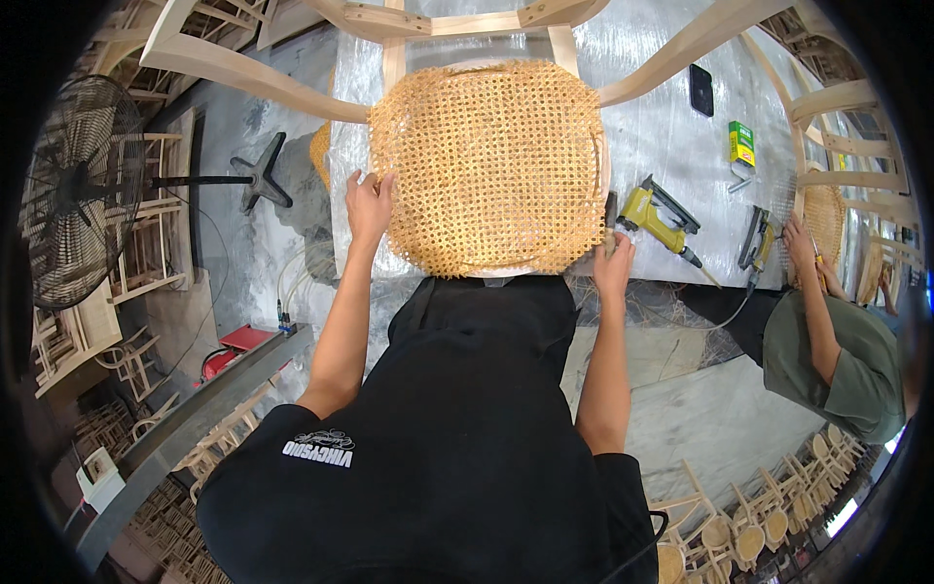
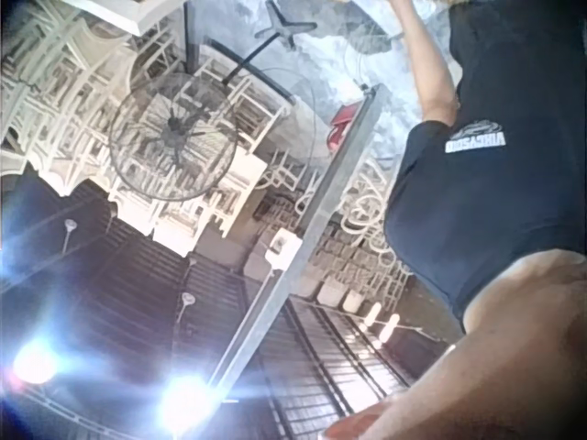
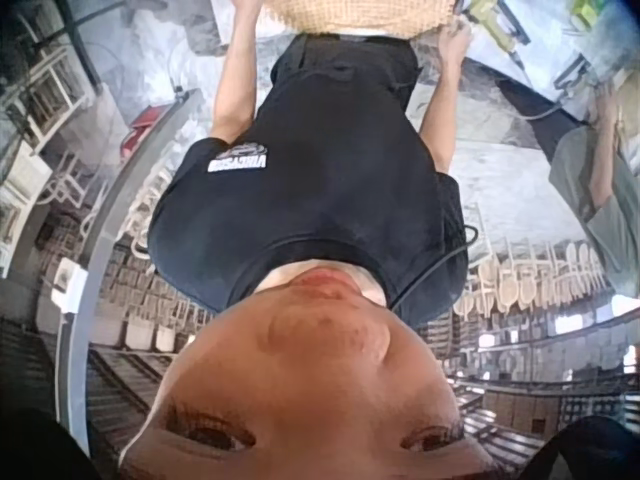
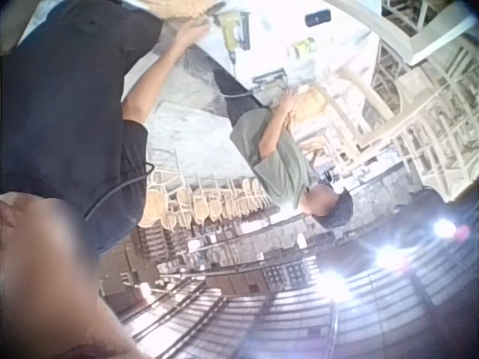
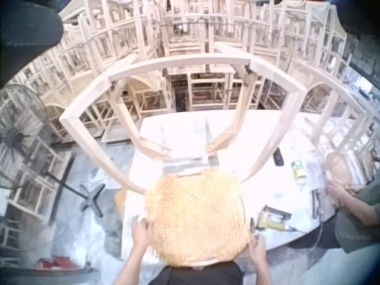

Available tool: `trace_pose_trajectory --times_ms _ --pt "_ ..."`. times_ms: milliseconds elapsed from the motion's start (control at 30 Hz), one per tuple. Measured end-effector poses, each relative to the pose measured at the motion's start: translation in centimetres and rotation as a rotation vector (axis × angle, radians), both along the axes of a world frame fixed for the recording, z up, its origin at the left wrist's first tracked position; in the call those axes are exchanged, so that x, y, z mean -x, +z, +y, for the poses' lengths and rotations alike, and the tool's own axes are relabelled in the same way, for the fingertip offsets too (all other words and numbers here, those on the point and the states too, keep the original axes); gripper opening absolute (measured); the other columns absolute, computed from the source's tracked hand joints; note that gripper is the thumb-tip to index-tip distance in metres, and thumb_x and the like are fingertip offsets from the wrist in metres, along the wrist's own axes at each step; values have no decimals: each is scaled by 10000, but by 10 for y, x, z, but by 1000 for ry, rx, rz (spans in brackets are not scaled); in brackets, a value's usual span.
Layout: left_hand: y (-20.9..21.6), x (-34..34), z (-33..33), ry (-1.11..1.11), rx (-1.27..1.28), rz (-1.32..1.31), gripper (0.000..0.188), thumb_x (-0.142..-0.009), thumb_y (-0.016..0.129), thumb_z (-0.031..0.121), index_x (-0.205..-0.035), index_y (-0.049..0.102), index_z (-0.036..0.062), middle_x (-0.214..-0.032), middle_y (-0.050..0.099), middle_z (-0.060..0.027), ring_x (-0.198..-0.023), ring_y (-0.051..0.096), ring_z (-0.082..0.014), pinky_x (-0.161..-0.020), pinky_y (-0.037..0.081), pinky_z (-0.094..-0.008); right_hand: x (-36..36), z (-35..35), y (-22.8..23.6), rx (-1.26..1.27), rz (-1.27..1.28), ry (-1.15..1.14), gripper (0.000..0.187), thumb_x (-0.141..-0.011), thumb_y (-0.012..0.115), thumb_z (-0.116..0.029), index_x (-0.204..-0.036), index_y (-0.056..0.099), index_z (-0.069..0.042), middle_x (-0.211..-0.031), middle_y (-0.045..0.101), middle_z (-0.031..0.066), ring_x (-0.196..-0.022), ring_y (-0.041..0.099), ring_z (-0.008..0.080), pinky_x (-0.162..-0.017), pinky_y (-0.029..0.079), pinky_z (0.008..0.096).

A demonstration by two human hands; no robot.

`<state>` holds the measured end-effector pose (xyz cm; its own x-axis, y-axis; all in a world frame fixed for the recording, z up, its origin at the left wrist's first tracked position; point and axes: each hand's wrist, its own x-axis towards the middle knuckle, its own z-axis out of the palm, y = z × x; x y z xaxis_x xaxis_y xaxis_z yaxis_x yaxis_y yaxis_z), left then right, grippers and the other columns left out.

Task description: The person attaches a woven cane seat to a wooden chair frame. They position the cane over the frame, use a staple gun to secure it, and trim excess material with a utility knife. The person repeatedly staples and trims around the perimeter to fit the seat.

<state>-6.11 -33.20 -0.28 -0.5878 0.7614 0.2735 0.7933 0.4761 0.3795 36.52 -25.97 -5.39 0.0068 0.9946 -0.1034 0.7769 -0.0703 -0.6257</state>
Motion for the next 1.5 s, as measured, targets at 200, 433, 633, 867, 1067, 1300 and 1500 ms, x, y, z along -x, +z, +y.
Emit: trace_pose_trajectory --times_ms 200,433,633,867,1067,1300,1500 --pt "8 -6 9 12 161 -481 319 -973 641 282 -897 681 -25 -950 661 -255 -868 652 -459 -773 496 -514 -13 6 -4 35 -65 -21 425 -885 648 -111 -1272 522 13 -1204 544 268 -1149 534 446 -1000 437 475" --pt "6 -2 -2 18 59 -422 226 -983 622 205 -926 698 -1 -861 661 -281 -848 655 -474 -789 505 -516 12 6 17 142 -242 -171 477 -925 651 -288 -1329 525 -68 -1278 547 221 -1196 511 448 -1014 400 546" --pt "-5 -14 10 12 -63 -423 202 -965 640 184 -895 707 6 -798 661 -268 -831 650 -487 -800 514 -521 1 31 35 -153 -148 -83 420 -937 652 -272 -1283 566 -49 -1225 570 214 -1162 522 428 -1000 409 522" --pt "-7 4 -3 43 -57 -359 211 -950 668 206 -885 713 11 -702 632 -258 -732 638 -466 -786 520 -510 70 64 41 -278 123 -30 465 -931 706 -316 -1239 596 14 -1159 614 230 -1022 614 382 -904 492 444" --pt "-6 -13 9 43 -108 -405 225 -952 653 185 -859 694 -15 -610 579 -253 -619 570 -472 -892 526 -485 66 108 27 -112 174 -218 594 -845 796 -433 -1184 636 29 -1028 717 224 -946 697 354 -845 532 432" --pt "-3 -7 7 47 -119 -428 227 -951 641 166 -841 683 -28 -557 533 -255 -566 508 -483 -1042 497 -469 70 109 20 -42 197 -183 622 -815 815 -462 -1152 640 31 -999 732 215 -935 709 340 -844 538 427" --pt "-7 -7 7 17 -137 -436 230 -952 634 164 -830 684 -25 -549 537 -244 -555 507 -474 -1084 475 -473 76 111 15 58 127 -194 751 -759 819 -579 -1155 625 29 -1051 722 219 -996 703 359 -887 537 441"
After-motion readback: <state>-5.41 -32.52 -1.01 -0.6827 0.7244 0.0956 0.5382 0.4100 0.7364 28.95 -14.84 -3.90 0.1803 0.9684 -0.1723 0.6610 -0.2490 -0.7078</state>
